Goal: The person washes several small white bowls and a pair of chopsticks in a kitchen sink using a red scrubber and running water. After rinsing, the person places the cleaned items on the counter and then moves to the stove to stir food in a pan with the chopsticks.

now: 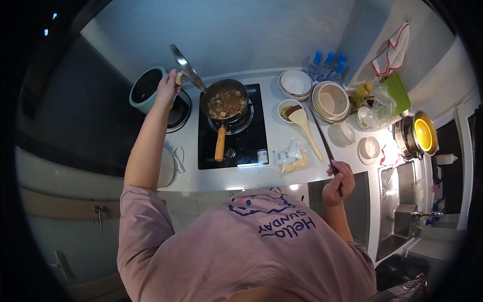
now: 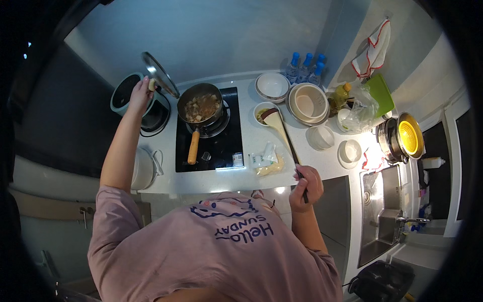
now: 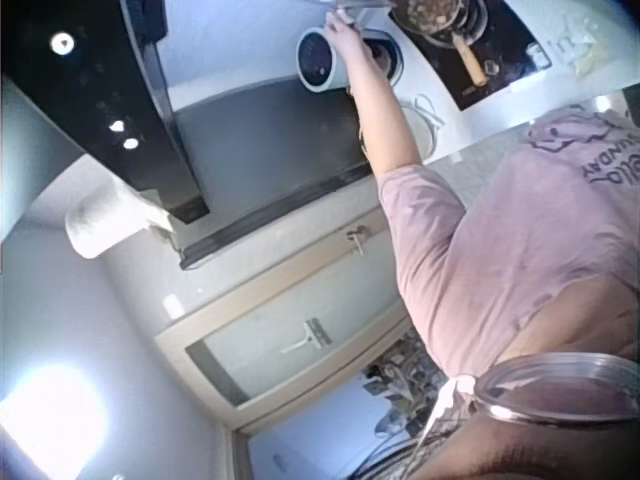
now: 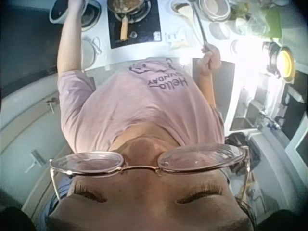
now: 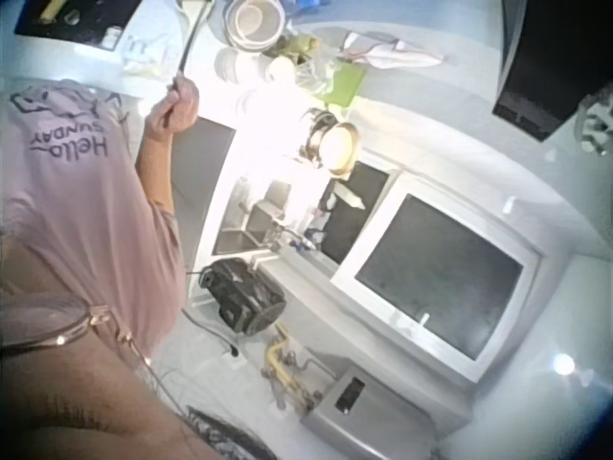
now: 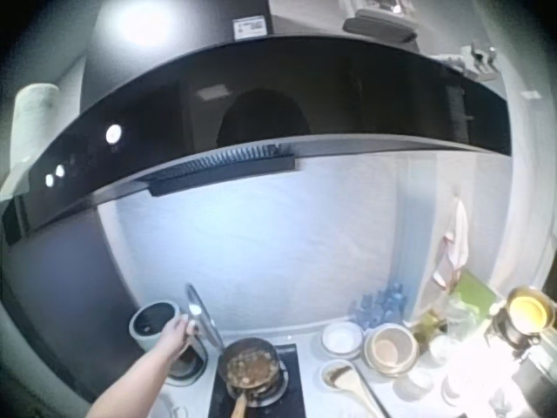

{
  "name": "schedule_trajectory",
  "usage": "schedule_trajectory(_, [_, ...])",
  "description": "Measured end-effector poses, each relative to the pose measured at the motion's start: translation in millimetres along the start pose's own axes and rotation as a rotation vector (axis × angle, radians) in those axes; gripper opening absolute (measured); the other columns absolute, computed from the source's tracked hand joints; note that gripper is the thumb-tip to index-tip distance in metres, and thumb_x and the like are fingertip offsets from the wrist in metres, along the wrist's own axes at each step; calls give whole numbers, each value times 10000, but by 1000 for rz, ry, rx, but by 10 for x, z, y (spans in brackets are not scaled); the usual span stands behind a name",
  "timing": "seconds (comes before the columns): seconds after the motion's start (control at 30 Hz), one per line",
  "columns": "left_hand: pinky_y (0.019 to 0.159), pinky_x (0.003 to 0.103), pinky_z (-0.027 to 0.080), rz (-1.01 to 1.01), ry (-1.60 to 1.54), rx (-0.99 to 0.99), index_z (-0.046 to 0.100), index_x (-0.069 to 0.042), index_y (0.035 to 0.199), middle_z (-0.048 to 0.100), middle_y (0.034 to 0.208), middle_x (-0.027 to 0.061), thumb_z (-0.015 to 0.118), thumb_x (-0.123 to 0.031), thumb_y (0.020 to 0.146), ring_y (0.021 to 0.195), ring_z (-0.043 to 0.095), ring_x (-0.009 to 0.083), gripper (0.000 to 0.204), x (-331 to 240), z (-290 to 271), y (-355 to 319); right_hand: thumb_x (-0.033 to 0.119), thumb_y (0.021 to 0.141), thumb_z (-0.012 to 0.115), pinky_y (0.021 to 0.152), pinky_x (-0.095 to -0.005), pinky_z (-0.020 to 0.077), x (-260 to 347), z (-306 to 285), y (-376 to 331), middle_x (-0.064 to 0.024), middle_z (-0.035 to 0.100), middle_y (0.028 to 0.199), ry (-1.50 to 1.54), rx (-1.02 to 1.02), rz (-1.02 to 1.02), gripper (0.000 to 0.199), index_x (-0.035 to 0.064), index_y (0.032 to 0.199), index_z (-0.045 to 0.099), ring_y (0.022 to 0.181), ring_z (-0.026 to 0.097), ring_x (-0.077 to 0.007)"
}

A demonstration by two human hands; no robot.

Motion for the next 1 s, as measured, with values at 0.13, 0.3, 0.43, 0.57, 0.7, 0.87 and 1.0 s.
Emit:
schedule_trajectory(0.13, [535,230,455,-152,-649,-37,551,-24,1062,601,880,74,489,-275,1016,613,515,142,263,473,-204,-491,125,992,451,560,-271,442,177,406,111,-148,605,796,113,61,-10,265,-65,896,609,611,547,-174])
schedule_trajectory(0.3, [558,237,480,-218,-963,-242,550,-27,1106,600,956,82,543,-250,992,686,541,158,251,1069,-379,-1148,-78,805,657,566,-287,435,195,1129,376,-112,586,731,184,132,13,91,-17,822,592,622,554,-204])
schedule_trajectory(0.43, [572,248,474,-195,-1094,-190,554,-41,1120,615,997,85,556,-303,988,800,574,162,293,1748,-604,-1618,-12,835,692,556,-256,388,209,1771,628,-75,516,699,302,96,-5,153,8,797,545,596,478,-161])
schedule_trajectory(0.57, [659,253,533,-317,-1104,-340,543,-42,1179,622,1035,92,551,-338,984,883,614,175,354,1959,-646,-2276,48,874,691,586,-223,390,137,2056,705,-38,530,717,363,79,105,151,21,820,552,625,473,-99])
schedule_trajectory(0.7, [749,278,559,-363,-1127,-448,540,-44,1199,626,1057,93,561,-330,980,905,633,194,361,2410,-686,-2730,63,910,656,614,-201,400,-18,2147,591,9,551,748,419,51,237,99,19,864,581,666,478,-55])
schedule_trajectory(0.87, [772,259,536,-410,-1105,-377,571,-50,1141,634,1015,85,594,-278,967,914,625,169,288,2802,-484,-2842,83,940,624,610,-210,438,-337,2040,319,-3,582,749,434,50,426,80,24,889,609,677,546,-70])
schedule_trajectory(1.0, [663,231,518,-469,-1078,-296,585,-58,1063,632,919,63,589,-302,968,780,596,133,262,3151,-395,-2732,79,959,580,571,-246,460,-593,1829,180,-58,621,810,746,-118,598,42,39,953,590,653,568,-121])
Point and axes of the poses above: each hand's wrist, its own y-axis towards the middle knuckle, its own z-axis out of the palm, x = y × z, the point moved 8 cm from there along y, towards the middle knuckle
